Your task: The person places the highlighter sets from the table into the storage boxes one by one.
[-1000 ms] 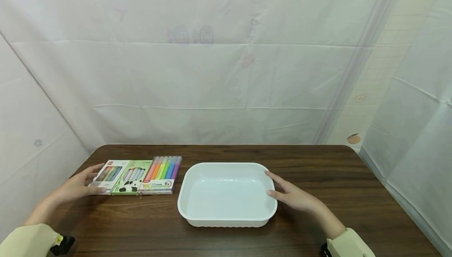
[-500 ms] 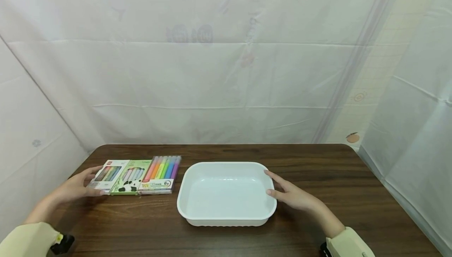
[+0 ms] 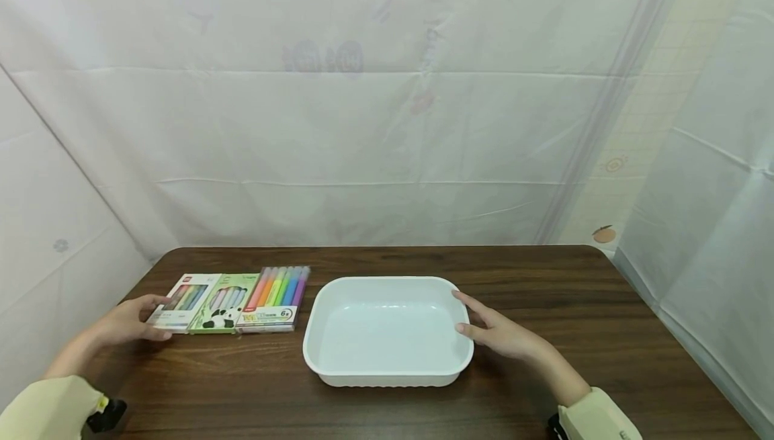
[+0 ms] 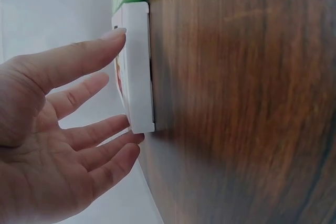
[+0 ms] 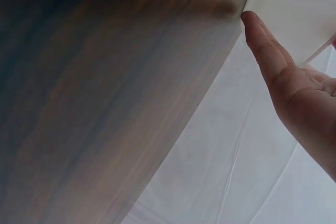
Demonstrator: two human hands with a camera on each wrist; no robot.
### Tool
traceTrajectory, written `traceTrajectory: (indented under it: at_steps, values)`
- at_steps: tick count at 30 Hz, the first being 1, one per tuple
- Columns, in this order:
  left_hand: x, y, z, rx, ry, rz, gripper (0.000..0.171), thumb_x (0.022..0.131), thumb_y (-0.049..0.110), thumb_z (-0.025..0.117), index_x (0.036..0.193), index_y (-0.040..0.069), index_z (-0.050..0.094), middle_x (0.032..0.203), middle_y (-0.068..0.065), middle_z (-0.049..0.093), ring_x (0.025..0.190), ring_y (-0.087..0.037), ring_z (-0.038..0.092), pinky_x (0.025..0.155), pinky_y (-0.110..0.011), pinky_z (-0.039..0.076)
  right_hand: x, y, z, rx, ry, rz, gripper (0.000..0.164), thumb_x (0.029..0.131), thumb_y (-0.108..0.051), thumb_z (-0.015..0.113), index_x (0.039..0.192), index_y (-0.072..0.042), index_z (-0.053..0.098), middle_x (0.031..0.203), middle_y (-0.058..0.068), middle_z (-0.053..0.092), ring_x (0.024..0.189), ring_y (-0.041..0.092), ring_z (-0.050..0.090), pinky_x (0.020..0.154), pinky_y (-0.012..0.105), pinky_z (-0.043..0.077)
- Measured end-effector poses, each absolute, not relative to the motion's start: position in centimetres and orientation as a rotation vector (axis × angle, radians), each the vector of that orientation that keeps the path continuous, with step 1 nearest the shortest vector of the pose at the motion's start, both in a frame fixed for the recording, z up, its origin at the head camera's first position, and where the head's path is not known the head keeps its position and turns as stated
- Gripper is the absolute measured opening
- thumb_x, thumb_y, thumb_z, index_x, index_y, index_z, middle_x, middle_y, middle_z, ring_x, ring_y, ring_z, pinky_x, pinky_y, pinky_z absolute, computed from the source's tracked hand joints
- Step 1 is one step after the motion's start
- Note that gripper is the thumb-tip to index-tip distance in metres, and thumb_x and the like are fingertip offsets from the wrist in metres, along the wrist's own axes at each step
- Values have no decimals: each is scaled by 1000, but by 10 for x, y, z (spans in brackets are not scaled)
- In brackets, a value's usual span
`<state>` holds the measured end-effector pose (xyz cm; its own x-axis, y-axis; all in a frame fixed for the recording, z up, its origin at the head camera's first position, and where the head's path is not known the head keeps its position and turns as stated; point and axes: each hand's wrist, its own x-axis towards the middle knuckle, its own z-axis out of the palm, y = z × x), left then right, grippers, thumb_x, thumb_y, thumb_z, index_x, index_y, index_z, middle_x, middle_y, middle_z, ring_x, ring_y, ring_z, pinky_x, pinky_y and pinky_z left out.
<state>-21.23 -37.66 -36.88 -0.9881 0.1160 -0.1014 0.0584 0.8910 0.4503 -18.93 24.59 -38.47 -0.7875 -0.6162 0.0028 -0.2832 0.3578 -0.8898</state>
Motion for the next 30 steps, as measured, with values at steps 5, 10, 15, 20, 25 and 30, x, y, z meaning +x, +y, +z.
traceTrajectory:
  at_steps: [5, 10, 15, 20, 25, 30]
  values:
    - [-214, -381, -373, 142, 2944, 660, 68, 67, 26, 79, 113, -13, 49, 107, -38, 50, 96, -46, 49, 76, -54, 40, -190, 246, -385, -796, 2278, -1413, 63, 96, -14, 45, 143, 5, 8, 138, 40, 15, 117, 50, 35, 82, 27, 46]
    - [-217, -382, -374, 130, 2953, 619, 59, 67, 23, 78, 106, -12, 52, 106, -39, 50, 94, -47, 49, 77, -55, 40, -189, 245, -384, -782, 2283, -1411, 63, 96, -15, 46, 143, 5, 9, 137, 40, 16, 117, 50, 36, 82, 26, 46]
    - [-220, -381, -374, 98, 2940, 615, 53, 67, 19, 78, 104, -9, 53, 106, -39, 49, 94, -46, 49, 77, -56, 39, -189, 245, -384, -779, 2275, -1420, 63, 96, -14, 46, 143, 5, 9, 138, 40, 12, 117, 52, 34, 82, 26, 46]
    - [-223, -380, -375, 56, 2918, 633, 48, 67, 15, 77, 103, -8, 54, 102, -35, 52, 88, -38, 50, 75, -53, 39, -189, 245, -384, -786, 2265, -1425, 63, 96, -14, 45, 142, 6, 8, 138, 41, 11, 117, 52, 34, 82, 26, 46]
    - [-224, -379, -375, 28, 2906, 631, 45, 67, 12, 75, 101, -7, 53, 95, -29, 54, 84, -34, 49, 73, -51, 39, -189, 245, -384, -788, 2259, -1429, 63, 96, -14, 45, 143, 6, 7, 138, 41, 12, 118, 52, 33, 82, 26, 46]
    - [-224, -377, -374, 37, 2904, 592, 43, 66, 13, 76, 97, -2, 52, 96, -30, 53, 83, -38, 48, 71, -52, 40, -188, 245, -384, -775, 2263, -1423, 63, 96, -15, 45, 143, 4, 7, 137, 41, 14, 118, 50, 35, 82, 27, 46]
